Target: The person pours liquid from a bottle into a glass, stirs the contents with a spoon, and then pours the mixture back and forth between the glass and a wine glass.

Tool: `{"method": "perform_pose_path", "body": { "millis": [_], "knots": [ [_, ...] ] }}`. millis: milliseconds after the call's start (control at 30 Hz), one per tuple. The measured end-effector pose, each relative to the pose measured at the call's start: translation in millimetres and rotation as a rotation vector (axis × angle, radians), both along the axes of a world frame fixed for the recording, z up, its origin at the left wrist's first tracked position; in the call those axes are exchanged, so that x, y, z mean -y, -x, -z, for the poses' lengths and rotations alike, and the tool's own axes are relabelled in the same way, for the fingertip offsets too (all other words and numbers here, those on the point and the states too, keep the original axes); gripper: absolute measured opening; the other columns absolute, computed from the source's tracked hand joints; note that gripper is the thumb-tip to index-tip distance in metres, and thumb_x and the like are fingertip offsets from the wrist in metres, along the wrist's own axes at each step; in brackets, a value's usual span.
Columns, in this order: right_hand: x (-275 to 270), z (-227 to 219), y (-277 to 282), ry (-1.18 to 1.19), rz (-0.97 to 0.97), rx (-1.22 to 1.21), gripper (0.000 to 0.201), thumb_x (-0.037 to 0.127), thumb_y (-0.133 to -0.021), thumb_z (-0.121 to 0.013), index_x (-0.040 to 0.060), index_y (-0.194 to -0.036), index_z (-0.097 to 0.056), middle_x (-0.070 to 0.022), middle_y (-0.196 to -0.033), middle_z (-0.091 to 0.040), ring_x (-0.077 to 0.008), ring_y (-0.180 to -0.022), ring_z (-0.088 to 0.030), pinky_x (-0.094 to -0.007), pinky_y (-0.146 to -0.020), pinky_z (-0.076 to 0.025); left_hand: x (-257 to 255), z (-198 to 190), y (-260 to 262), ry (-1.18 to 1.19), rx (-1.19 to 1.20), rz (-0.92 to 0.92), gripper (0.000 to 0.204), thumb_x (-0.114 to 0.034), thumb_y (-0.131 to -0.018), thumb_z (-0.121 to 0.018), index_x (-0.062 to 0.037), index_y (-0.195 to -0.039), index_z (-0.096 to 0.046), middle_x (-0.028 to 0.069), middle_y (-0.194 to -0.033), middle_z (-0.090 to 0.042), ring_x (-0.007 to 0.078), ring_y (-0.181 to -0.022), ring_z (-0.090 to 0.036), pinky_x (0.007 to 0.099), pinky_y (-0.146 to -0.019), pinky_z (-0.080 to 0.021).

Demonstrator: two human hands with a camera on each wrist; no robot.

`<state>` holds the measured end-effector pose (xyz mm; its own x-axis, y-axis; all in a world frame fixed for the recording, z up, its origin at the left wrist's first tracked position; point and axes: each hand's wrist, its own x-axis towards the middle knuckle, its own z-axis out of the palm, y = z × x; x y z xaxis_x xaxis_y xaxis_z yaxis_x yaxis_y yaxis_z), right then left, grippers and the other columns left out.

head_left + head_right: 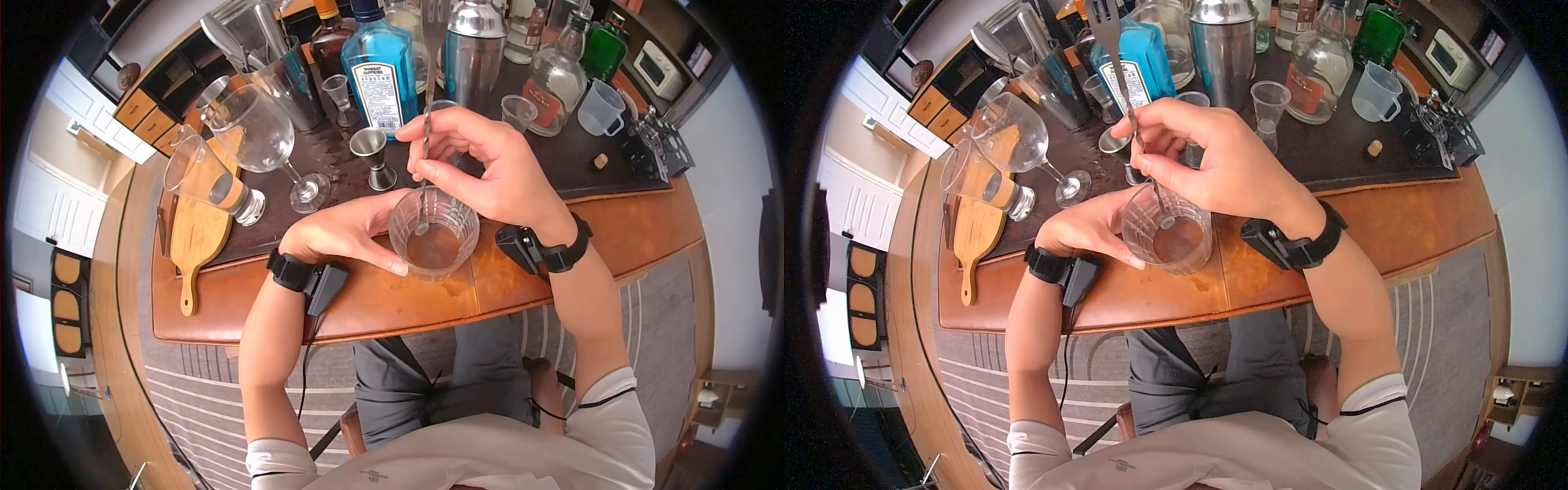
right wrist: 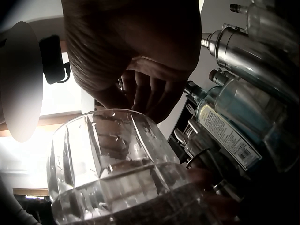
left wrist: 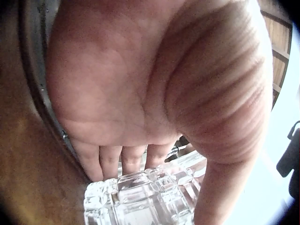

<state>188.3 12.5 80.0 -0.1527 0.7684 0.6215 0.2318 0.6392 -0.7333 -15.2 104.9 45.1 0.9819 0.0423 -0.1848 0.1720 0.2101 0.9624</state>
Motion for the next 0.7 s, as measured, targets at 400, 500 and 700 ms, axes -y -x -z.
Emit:
{"method": "perform_pose_path", "body": {
  "millis": [400, 500, 700],
  "knots": [
    [4.0, -5.6, -1.1, 0.041, 0.053, 0.110, 0.031, 0.002, -0.081, -0.075, 0.0041, -0.111, -0.066, 0.0014, -0.085, -0.062, -0.0052, -0.072, -0.054, -0.0212, -0.066, -0.045, 1.2, -1.4, -0.4, -0.020, 0.017, -0.012, 0.095, -0.007, -0.068, -0.088, -0.0011, -0.146, -0.033, 0.0053, -0.141, -0.047, 0.0154, -0.130, -0.043, 0.0359, -0.111, -0.033],
    [4.7, -6.0, -0.7, 0.082, 0.026, 0.099, 0.033, 0.003, -0.079, -0.077, 0.0051, -0.111, -0.067, 0.0023, -0.082, -0.059, -0.0050, -0.070, -0.052, -0.0212, -0.064, -0.043, 0.9, -3.8, -0.2, -0.032, 0.011, -0.007, 0.093, -0.009, -0.069, -0.088, -0.0004, -0.145, -0.034, 0.0056, -0.139, -0.048, 0.0153, -0.128, -0.044, 0.0359, -0.111, -0.034],
    [2.5, -3.2, -1.0, 0.049, 0.061, 0.124, 0.032, 0.004, -0.078, -0.079, 0.0066, -0.108, -0.069, 0.0016, -0.080, -0.060, -0.0059, -0.068, -0.052, -0.0217, -0.062, -0.043, 2.0, -4.0, -0.2, -0.028, 0.017, -0.013, 0.091, -0.011, -0.069, -0.088, 0.0010, -0.143, -0.036, 0.0056, -0.136, -0.049, 0.0152, -0.126, -0.046, 0.0355, -0.109, -0.035]
  ]
}}
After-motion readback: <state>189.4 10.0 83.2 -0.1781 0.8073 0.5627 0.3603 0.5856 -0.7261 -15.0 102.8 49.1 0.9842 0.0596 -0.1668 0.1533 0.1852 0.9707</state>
